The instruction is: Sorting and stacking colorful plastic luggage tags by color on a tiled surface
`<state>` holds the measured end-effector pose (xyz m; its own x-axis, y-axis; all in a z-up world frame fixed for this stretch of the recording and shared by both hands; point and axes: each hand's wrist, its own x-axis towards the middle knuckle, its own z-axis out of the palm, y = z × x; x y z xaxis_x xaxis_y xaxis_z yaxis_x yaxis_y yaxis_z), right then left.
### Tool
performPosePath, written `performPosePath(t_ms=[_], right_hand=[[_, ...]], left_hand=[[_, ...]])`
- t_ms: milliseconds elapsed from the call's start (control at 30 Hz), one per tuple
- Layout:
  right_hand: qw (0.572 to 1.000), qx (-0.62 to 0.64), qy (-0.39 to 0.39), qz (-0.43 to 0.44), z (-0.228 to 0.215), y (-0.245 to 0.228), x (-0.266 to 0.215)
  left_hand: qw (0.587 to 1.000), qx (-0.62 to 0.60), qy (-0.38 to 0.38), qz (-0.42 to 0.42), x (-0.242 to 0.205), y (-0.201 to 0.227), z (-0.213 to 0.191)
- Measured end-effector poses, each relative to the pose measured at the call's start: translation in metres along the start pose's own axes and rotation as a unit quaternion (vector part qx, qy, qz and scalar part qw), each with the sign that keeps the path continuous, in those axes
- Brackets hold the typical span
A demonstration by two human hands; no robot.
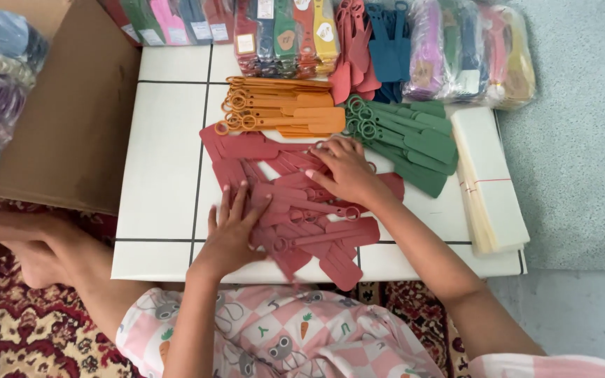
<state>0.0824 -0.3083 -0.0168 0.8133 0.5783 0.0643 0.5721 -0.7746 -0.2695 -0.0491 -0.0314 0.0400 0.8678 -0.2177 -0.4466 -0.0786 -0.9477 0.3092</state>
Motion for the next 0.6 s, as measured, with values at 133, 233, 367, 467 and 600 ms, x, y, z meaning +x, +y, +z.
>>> performPosePath(t_ms=[133, 233, 367, 467, 600], right_hand=[[1.000, 0.017, 0.015, 0.003, -0.016, -0.002, -0.012], [0.999, 0.024, 0.034, 0.004, -0.026, 0.007, -0.031], [0.984, -0.033, 0.122, 0.122, -0.037, 0.048, -0.066], [0.974, -0.011, 0.089, 0.208, -0.044, 0.070, -0.092], [0.969, 0.028, 0.006, 0.244, -0.058, 0.072, -0.114]], left_hand=[[0.994, -0.016, 0.100, 0.032, 0.018, 0.003, 0.003], [0.983, -0.028, 0.174, 0.049, 0.024, 0.010, -0.005], [0.962, -0.122, 0.242, 0.007, 0.040, -0.012, -0.017], [0.944, -0.090, 0.313, -0.061, 0.064, -0.045, 0.018], [0.942, -0.137, 0.302, -0.043, 0.054, -0.020, 0.023]])
